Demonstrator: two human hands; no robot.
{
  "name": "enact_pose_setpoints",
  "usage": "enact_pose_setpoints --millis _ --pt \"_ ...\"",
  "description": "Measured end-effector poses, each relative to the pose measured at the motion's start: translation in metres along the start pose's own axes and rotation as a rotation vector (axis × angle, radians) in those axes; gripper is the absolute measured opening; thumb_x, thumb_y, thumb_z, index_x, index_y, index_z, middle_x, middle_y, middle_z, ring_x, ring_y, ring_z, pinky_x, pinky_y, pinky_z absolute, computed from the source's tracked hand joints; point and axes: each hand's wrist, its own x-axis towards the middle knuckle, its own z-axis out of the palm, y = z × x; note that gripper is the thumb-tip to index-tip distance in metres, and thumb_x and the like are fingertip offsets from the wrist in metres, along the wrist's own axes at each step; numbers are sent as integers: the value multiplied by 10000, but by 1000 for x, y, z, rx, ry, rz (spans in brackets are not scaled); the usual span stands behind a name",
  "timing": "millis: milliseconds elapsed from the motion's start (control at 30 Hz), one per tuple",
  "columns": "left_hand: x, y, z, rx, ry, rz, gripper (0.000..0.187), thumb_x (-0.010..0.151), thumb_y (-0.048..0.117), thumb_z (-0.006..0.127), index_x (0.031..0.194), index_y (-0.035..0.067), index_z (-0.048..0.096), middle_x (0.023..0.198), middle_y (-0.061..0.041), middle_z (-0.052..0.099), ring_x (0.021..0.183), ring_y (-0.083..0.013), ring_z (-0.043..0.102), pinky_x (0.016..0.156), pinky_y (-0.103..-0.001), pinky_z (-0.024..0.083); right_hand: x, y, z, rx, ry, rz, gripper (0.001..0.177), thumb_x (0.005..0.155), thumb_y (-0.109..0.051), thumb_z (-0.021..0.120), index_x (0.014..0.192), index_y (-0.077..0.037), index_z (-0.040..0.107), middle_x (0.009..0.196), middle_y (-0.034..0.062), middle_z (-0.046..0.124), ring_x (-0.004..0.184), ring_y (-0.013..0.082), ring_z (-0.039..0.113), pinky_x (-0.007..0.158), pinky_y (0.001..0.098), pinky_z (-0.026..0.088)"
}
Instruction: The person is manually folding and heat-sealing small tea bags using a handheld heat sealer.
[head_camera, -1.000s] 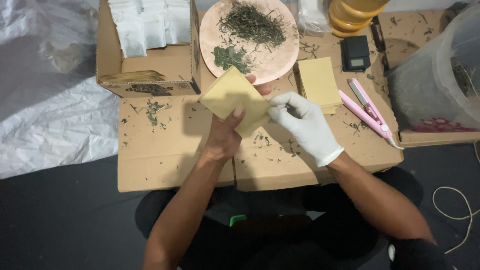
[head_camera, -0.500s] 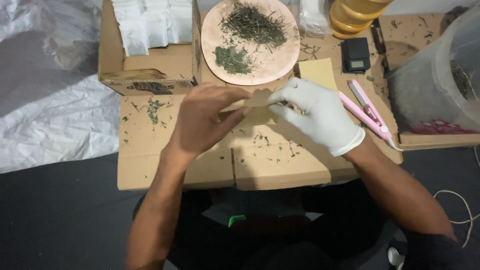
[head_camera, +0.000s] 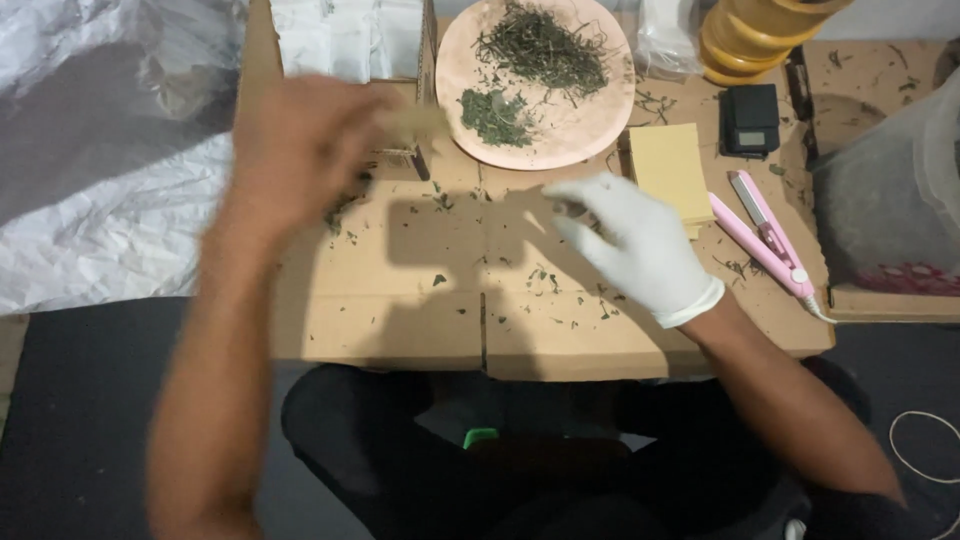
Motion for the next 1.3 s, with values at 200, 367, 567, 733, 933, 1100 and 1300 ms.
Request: enact_pose_setpoints --millis 200,367,567,733,933,1100,1300 --pt "5 -75 -33 297 25 48 273 1118 41 783 1367 31 897 1108 -148 855 855 -372 759 788 -490 572 -23 35 44 -135 -7 -57 314 1054 -278 711 1321 -129 781 1316 49 787 977 255 704 882 363 571" --pt "-3 -97 -17 275 -83 -85 253 1121 50 757 1351 50 861 1006 -159 829 760 -386 736 711 -524 560 -25 47 60 -99 17 -100 288 1052 -213 714 1306 -90 776 1325 68 764 1193 278 695 1059 406 526" --pt "-10 -101 -6 201 -168 -226 212 1104 54 711 1277 41 833 951 -157 813 766 -397 721 742 -552 550 -28 58 72 -75 53 -72 272 1045 -159 690 1288 -82 785 1338 67 762 1255 289 678 1102 418 515" --pt "-25 -114 8 112 -203 -327 231 1123 118 685 1305 56 815 926 -106 832 755 -370 736 751 -521 557 -27 61 75 -58 48 -36 287 1044 -152 666 1297 -94 787 1357 64 763 1275 289 674 1109 413 512" --pt "-28 -116 17 104 -223 -360 277 1059 112 671 1260 15 835 804 -147 779 597 -346 656 643 -497 525 -27 61 76 -80 60 -34 281 1047 -161 670 1293 -100 790 1355 54 769 1278 283 680 1106 409 519" --pt "-28 -116 20 61 -208 -406 297 1013 129 617 1185 7 826 864 -159 796 643 -365 669 717 -499 553 -25 59 75 -92 64 -38 253 1061 -170 675 1274 -89 784 1339 53 772 1232 281 695 1081 409 524" --pt "-20 -112 30 150 -268 -421 460 1165 352 502 1278 48 827 976 -222 802 901 -438 726 882 -593 544 -16 60 71 -164 92 -66 259 1064 -186 678 1277 -101 799 1321 49 789 1144 287 702 1025 412 527"
